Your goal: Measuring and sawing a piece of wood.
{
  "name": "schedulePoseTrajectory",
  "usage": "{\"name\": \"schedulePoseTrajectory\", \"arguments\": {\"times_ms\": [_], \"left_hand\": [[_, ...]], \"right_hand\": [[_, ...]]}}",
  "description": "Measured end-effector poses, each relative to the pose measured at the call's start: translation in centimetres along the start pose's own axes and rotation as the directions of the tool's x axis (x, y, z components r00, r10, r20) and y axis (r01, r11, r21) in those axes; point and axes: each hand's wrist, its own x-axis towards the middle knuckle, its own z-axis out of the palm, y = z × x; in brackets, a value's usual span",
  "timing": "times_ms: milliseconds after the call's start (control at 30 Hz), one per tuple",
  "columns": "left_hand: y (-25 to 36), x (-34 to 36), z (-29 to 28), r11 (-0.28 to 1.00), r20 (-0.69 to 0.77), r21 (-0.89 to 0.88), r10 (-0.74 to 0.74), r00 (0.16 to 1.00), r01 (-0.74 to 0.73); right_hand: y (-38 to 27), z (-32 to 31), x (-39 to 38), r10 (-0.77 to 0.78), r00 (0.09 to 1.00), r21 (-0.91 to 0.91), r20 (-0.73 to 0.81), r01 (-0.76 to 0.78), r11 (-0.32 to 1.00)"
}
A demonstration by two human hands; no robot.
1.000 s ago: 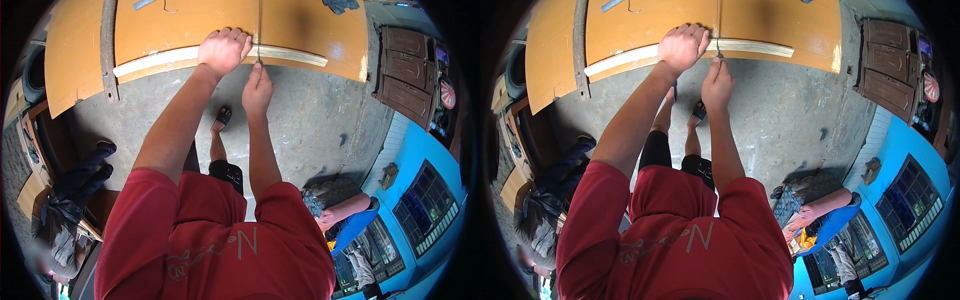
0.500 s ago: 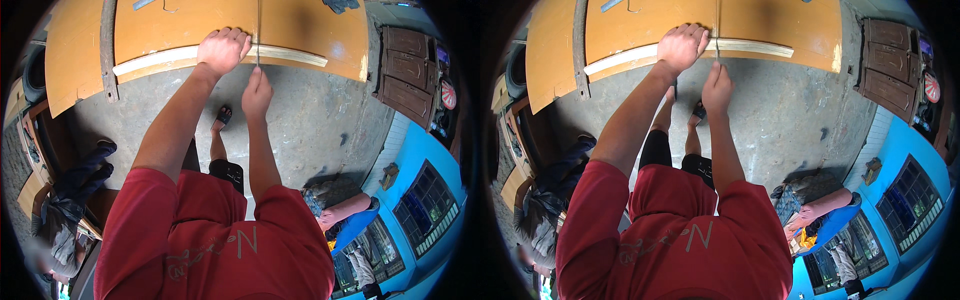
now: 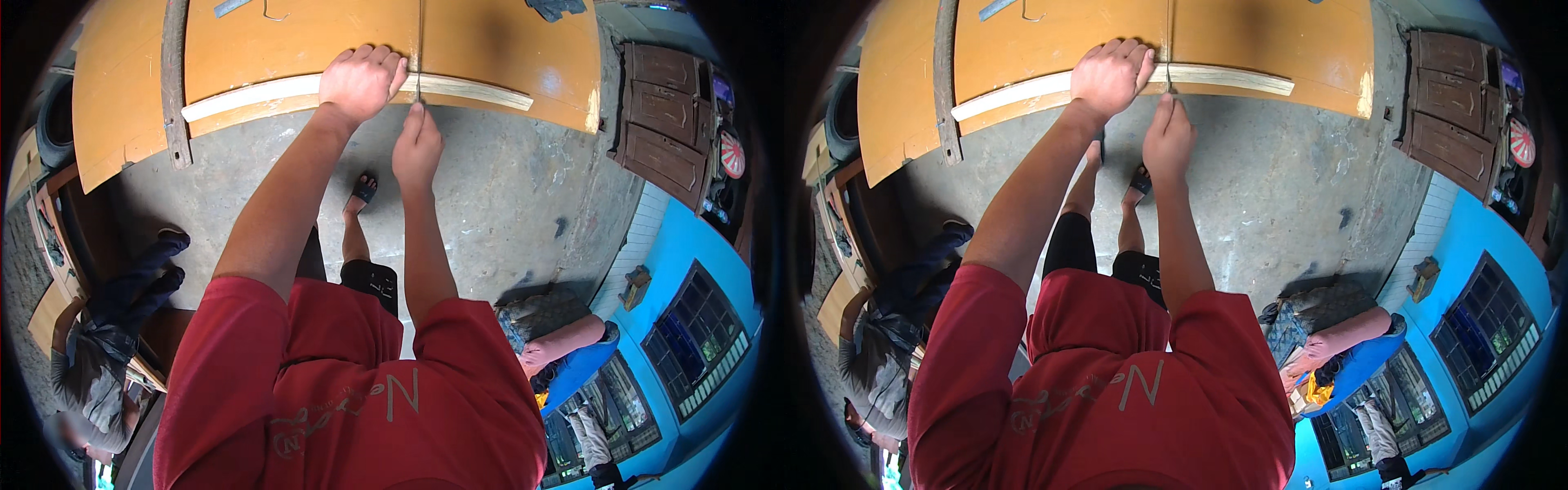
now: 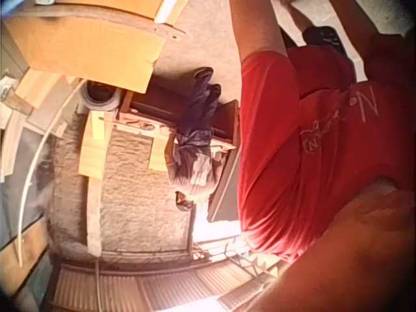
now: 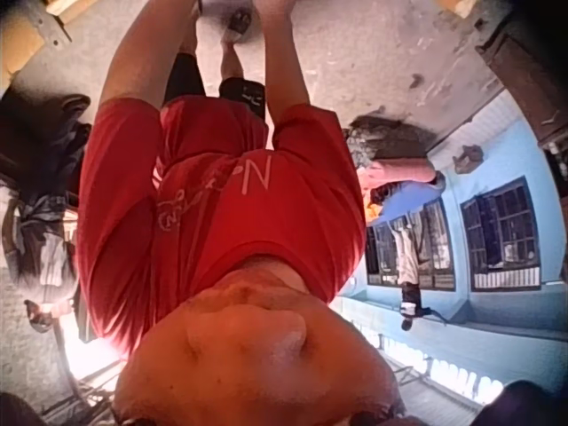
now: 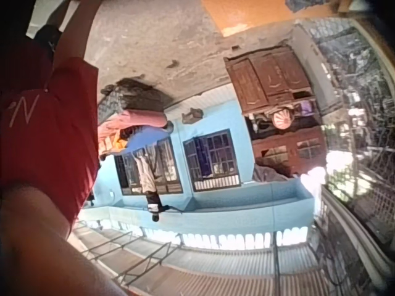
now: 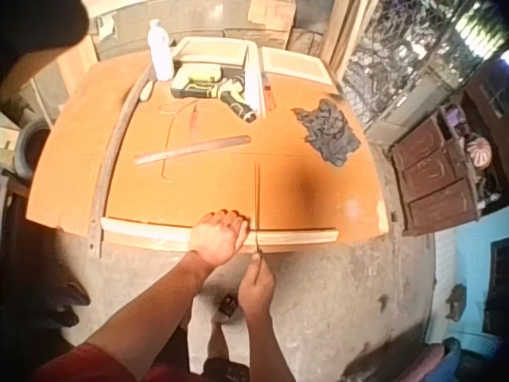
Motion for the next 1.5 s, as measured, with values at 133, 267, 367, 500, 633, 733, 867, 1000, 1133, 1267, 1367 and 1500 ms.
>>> {"name": "schedulePoseTrajectory", "arguments": {"times_ms": [133,267,367,500,633,733,867,1000,1133,1267,1367,1500], "left_hand": [[0.0,0.1,0.1,0.999,-0.003,0.027,-0.019,1.0,0.02],[-0.2,0.2,-0.1,1.0,-0.022,0.017,-0.019,1.0,0.019],[-0.1,0.2,-0.2,1.0,-0.015,0.008,-0.01,1.0,0.01],[-0.1,0.2,0.1,0.999,-0.01,0.034,-0.001,1.0,0.001],[-0.5,-0.1,0.5,0.999,-0.039,0.04,0.0,0.999,0.001],[0.2,0.0,0.7,0.999,-0.069,0.027,0.024,0.997,-0.022],[-1.2,-0.3,-0.5,0.994,-0.083,0.109,0.026,0.996,-0.017],[-0.2,0.0,0.8,0.997,-0.15,0.079,0.016,0.989,-0.005],[-1.2,-0.1,0.1,0.997,-0.155,0.072,-0.016,0.988,0.027],[-2.1,-0.2,-0.9,0.998,-0.108,0.066,-0.016,0.994,0.023],[-3.2,-0.7,-2.8,0.998,-0.084,0.06,-0.026,0.996,0.031],[-1.0,0.8,-0.3,0.999,-0.106,-0.05,-0.007,0.994,0.002]], "right_hand": [[0.7,0.1,-1.4,0.0,1.0,0.009,-0.022,0.0,1.0],[3.2,-1.4,-6.2,0.151,0.988,0.033,0.039,-0.153,0.988],[2.8,-1.1,-6.2,0.105,0.994,0.073,0.01,-0.106,0.992],[1.8,-0.2,-1.7,0.042,0.999,0.03,-0.033,-0.041,0.999],[3.5,-0.1,-1.4,0.001,0.997,0.147,-0.079,0.01,0.989],[10.3,-2.1,-4.7,0.037,0.969,0.22,-0.246,0.019,0.975],[17.2,-4.0,-13.5,0.686,0.709,0.631,-0.165,-0.459,0.625],[28.9,-5.3,-21.4,0.612,0.743,0.094,-0.271,-0.612,0.785],[35.0,-1.7,-24.4,0.756,0.647,-0.144,-0.097,-0.761,0.632],[42.2,2.7,-23.7,0.849,0.52,-0.214,-0.095,-0.843,0.493],[44.2,8.8,-20.5,0.824,0.564,-0.196,-0.053,-0.815,0.545],[55.6,10.9,-18.2,0.655,0.744,-0.262,-0.129,-0.663,0.702]]}}
